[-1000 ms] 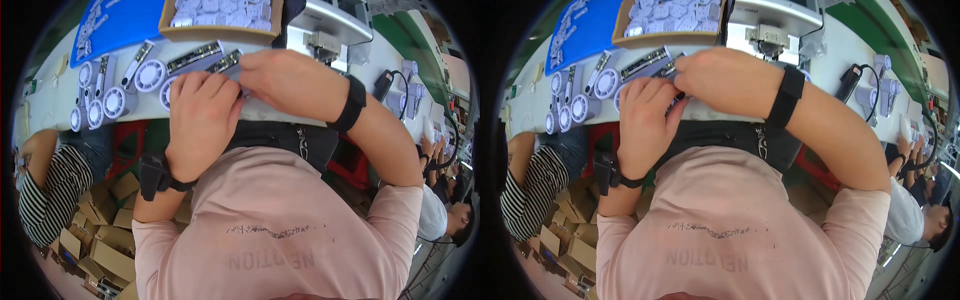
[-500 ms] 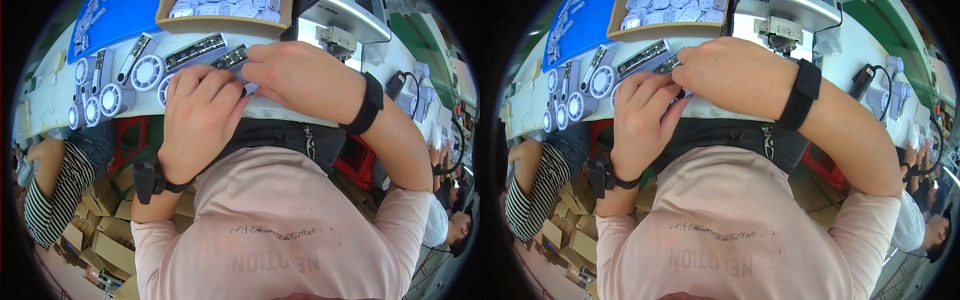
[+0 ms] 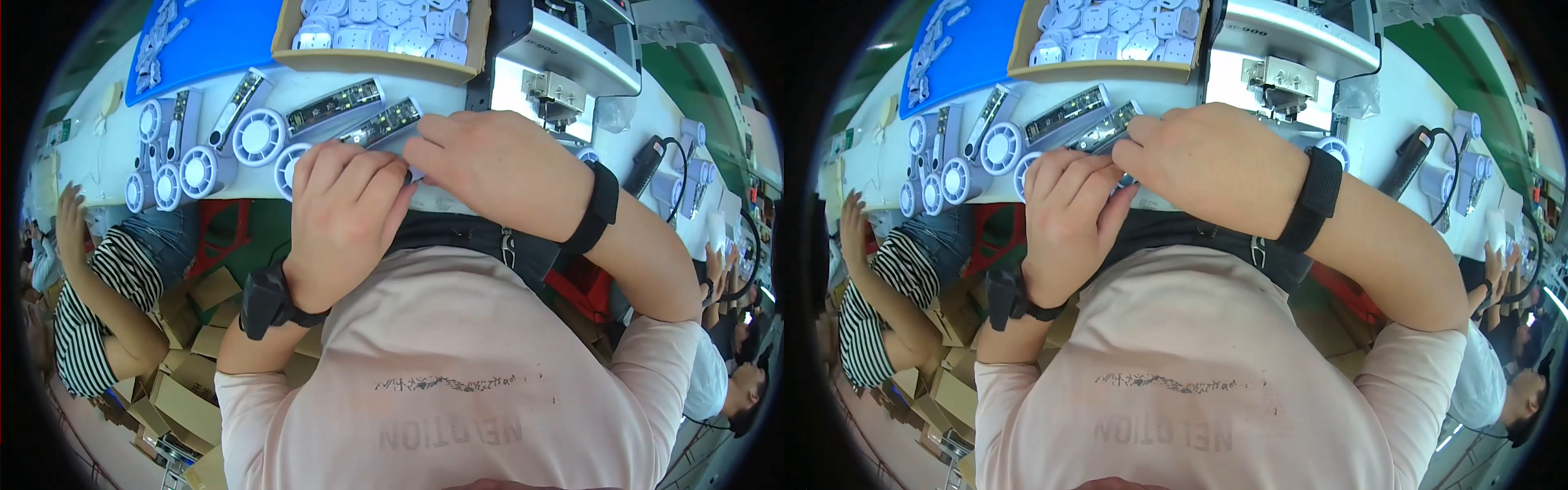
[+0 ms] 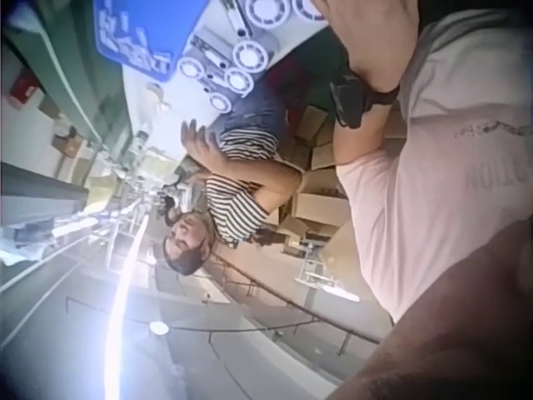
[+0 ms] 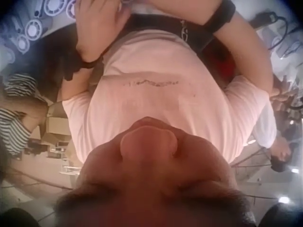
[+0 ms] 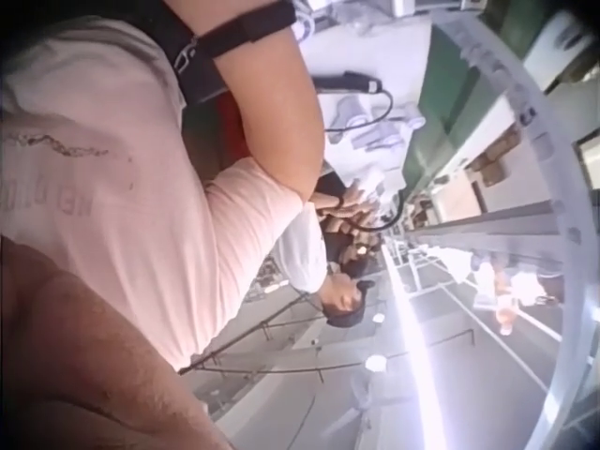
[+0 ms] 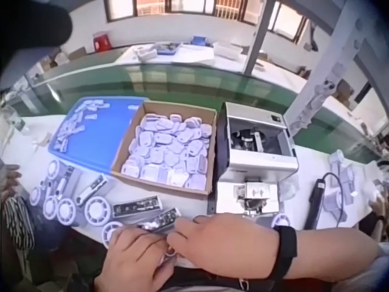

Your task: Assembling and testing small electronic components at a manufacturing workbench using hand assembly and a power screwdriver.

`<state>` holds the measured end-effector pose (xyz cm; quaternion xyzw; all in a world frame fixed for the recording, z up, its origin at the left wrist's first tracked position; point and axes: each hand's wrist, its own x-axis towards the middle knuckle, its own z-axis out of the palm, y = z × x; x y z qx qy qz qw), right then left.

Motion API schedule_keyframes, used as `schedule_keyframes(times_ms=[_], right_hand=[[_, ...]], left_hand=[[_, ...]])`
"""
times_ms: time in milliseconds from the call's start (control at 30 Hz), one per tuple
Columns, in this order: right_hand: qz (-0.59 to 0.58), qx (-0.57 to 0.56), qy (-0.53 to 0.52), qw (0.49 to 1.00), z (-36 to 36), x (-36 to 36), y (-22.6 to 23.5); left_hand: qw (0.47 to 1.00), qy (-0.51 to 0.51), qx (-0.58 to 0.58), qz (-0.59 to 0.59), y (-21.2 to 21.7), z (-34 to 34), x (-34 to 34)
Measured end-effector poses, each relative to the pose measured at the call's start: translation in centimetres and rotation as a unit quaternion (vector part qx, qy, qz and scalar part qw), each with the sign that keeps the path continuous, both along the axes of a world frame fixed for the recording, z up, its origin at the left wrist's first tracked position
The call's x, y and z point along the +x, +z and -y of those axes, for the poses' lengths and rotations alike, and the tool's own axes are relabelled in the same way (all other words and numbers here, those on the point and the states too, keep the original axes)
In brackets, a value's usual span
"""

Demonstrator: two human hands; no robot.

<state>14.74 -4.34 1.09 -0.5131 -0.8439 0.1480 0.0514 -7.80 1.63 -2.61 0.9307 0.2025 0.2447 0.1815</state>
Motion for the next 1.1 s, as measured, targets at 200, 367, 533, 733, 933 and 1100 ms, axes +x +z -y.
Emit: schedule_keyframes(times_ms=[200,367,533,733,933,1100], right_hand=[[-0.021,0.006,-0.008,1.000,-0.1,0.1,-0.7],[-0.020,0.030,-0.005,0.999,0.2,0.5,-0.5],[-0.001,0.014,-0.027,1.000,0.8,0.8,-0.1],[-0.041,0.035,-0.010,0.999,1.3,1.1,0.7],[-0.013,0.047,0.010,0.999,1.4,0.0,0.3],[-0.045,0.040,0.017,0.998,1.3,-0.3,0.0]], left_hand=[[1.000,-0.007,0.020,-0.006,0.2,-0.1,0.3],[1.000,0.001,0.029,0.004,-0.3,0.3,0.2],[0.999,0.032,0.007,-0.020,1.0,2.0,-0.9],[0.999,-0.006,0.016,-0.038,-0.2,0.8,-2.1],[0.999,-0.014,-0.038,-0.021,0.1,0.9,-1.7],[1.000,0.011,0.004,-0.013,-0.1,1.6,-0.9]])
